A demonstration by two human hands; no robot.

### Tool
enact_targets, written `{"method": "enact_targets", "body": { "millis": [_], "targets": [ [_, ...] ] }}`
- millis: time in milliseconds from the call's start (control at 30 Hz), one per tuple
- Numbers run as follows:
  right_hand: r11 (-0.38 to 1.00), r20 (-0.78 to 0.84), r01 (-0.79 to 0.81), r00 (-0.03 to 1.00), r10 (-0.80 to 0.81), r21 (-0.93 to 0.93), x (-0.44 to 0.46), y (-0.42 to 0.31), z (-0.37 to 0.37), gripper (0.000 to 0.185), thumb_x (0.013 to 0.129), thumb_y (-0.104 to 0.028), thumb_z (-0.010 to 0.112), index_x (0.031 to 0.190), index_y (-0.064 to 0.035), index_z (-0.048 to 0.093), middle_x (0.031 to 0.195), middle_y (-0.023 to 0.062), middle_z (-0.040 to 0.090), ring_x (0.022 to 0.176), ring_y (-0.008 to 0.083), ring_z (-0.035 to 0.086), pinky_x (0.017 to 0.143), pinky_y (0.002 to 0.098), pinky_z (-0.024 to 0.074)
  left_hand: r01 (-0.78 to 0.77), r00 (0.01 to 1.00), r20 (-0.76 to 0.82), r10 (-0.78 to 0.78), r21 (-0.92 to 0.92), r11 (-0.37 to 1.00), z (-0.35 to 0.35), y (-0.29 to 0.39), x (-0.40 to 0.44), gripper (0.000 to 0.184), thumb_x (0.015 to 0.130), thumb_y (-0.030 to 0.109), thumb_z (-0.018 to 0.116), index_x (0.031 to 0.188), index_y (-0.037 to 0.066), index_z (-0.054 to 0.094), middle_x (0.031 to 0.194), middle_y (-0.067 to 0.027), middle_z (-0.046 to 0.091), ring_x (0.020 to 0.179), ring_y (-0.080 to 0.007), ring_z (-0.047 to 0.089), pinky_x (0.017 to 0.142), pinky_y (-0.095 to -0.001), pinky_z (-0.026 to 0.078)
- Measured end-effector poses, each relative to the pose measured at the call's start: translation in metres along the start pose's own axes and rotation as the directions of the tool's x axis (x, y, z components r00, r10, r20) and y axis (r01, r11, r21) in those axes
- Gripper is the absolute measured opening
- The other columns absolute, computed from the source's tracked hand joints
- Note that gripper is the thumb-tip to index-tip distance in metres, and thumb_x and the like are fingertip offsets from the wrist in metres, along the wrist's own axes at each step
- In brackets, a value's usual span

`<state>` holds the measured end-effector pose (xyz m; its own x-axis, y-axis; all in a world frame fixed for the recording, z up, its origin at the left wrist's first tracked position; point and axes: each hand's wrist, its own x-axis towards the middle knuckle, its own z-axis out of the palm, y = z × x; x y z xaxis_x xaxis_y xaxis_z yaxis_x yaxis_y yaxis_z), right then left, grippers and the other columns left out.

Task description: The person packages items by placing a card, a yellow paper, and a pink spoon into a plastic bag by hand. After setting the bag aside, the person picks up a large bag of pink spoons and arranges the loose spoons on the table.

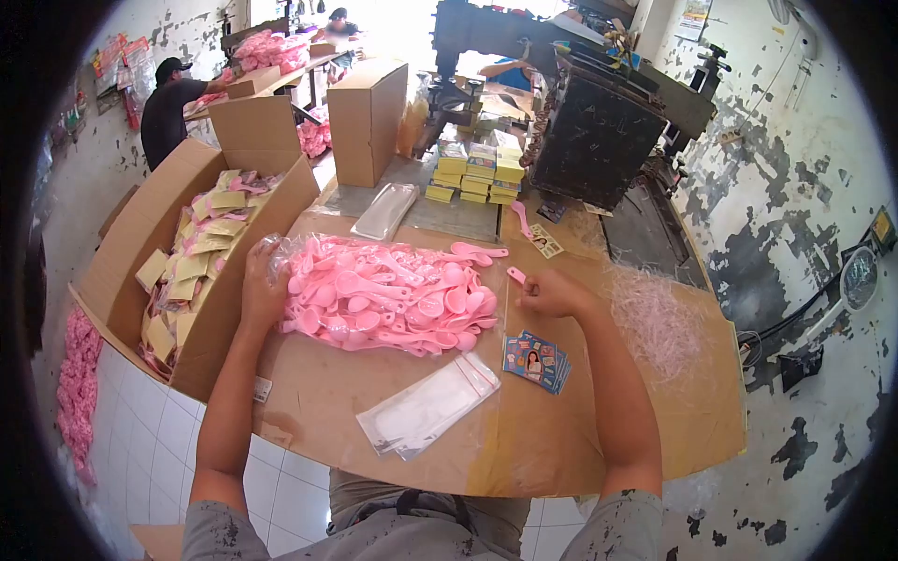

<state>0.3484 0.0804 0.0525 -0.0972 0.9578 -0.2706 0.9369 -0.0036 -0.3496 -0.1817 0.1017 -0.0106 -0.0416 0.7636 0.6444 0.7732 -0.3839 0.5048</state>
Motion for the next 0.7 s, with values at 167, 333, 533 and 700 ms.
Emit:
{"method": "enact_targets", "body": {
  "millis": [167,333,533,700],
  "targets": [
    [0.973,-0.435,0.21,0.87,-0.23,-0.096,0.02,0.038,0.012,0.035,0.088,-0.009,0.065,0.121,-0.0007,0.071,0.117,0.0223,0.07,0.108,0.039,0.068,0.097,0.0455,0.0528,-0.027,1.0,-0.008,0.027,0.008,1.0,0.004,-0.005,0.0,0.043,0.091,0.012,0.069,0.131,-0.001,0.061,0.14,-0.0264,0.053,0.131,-0.0437,0.054,0.112,-0.0479,0.043],
    [0.833,-0.549,0.515,0.646,-0.531,-0.199,0.044,-0.015,0.036,0.044,0.089,-0.008,0.064,0.132,-0.0045,0.065,0.136,0.022,0.062,0.125,0.0376,0.059,0.107,0.0457,0.0475,-0.006,1.0,-0.01,0.006,-0.004,1.0,0.004,-0.004,0.0,0.043,0.092,0.012,0.067,0.132,-0.001,0.061,0.139,-0.027,0.053,0.13,-0.044,0.054,0.112,-0.0476,0.043],
    [0.89,-0.377,0.396,0.807,-0.455,-0.228,0.053,-0.048,0.041,0.043,0.091,-0.015,0.067,0.133,-0.0075,0.064,0.126,0.02,0.065,0.123,0.0383,0.06,0.106,0.0491,0.0471,-0.014,1.0,0.0,0.014,-0.006,1.0,0.001,-0.005,-0.002,0.043,0.093,0.013,0.067,0.132,-0.001,0.06,0.14,-0.0264,0.052,0.13,-0.0433,0.054,0.112,-0.0469,0.043],
    [0.951,-0.211,0.244,0.936,-0.282,-0.189,0.058,-0.032,0.02,0.034,0.093,-0.022,0.068,0.123,-0.0073,0.069,0.127,0.0191,0.063,0.12,0.0386,0.06,0.102,0.0486,0.0489,0.013,1.0,0.024,-0.013,-0.016,1.0,-0.001,-0.001,-0.002,0.043,0.093,0.013,0.067,0.133,-0.001,0.059,0.14,-0.0259,0.052,0.131,-0.0429,0.053,0.112,-0.0468,0.043]
  ]
}}
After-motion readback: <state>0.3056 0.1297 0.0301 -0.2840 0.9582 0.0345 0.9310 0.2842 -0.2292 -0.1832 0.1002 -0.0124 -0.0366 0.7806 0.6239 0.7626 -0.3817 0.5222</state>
